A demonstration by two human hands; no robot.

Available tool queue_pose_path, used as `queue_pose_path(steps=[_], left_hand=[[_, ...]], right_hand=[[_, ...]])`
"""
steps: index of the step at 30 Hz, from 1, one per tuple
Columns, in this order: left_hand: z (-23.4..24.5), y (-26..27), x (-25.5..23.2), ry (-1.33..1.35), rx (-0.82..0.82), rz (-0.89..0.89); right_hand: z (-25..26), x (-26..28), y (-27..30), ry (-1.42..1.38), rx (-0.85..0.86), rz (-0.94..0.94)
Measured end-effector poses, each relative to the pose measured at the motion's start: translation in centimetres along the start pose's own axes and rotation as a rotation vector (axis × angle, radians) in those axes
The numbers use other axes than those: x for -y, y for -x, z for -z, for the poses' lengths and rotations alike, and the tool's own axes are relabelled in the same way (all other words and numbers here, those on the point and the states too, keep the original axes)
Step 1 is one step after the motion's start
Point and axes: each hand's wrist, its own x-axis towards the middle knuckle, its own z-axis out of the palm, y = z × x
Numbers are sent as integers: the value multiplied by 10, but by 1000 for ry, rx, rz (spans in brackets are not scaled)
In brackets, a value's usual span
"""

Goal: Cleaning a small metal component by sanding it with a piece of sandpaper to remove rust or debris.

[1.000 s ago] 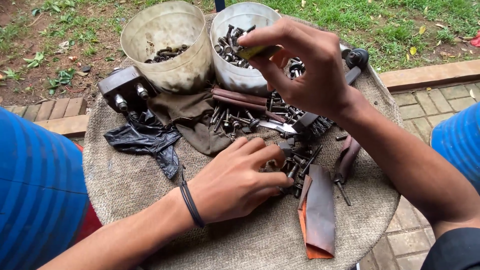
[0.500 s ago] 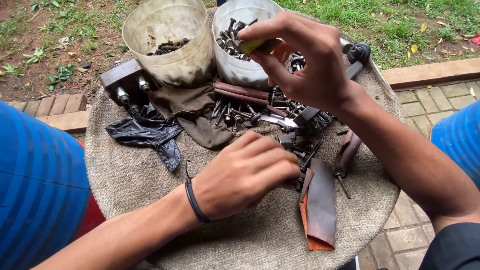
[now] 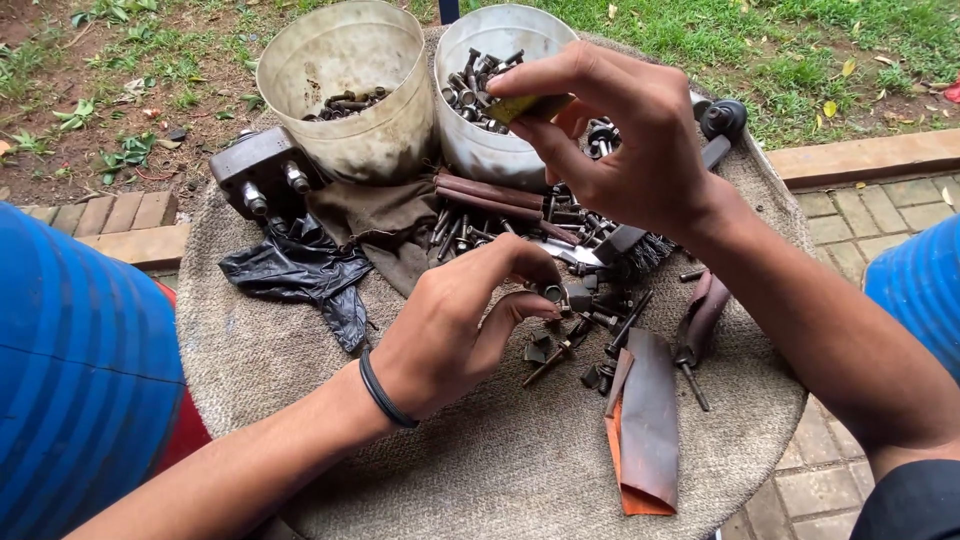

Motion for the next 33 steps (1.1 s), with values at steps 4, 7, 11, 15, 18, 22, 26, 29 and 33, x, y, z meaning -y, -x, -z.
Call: queue_pose_path(steps=[4,7,11,15,18,22,26,29,33], left_hand=[[0,1,-2,-8,-14,15],[4,1,-7,-14,-49,15],[24,0,-11,5,-78,84],[47,20,-12,72,-143,350],[44,44,-6,186,-220,463],[47,46,-8,96,-255,415],[48,41,-12,-47,-267,338],[47,46,-11,-91,-251,256],[46,48,-8,-69,-251,251]], right_hand=[[1,2,0,2,-2,-2],[2,4,-1,-23,1,-11],[3,0,0,-27,-17,-44],[-1,6,0,-10,17,-43],[-9,16,-6,-44,80,23],[-22,28,-3,-96,152,65],[-25,35,-4,-98,173,110],[-24,40,-1,-108,193,104],[-27,41,1,-96,178,129]])
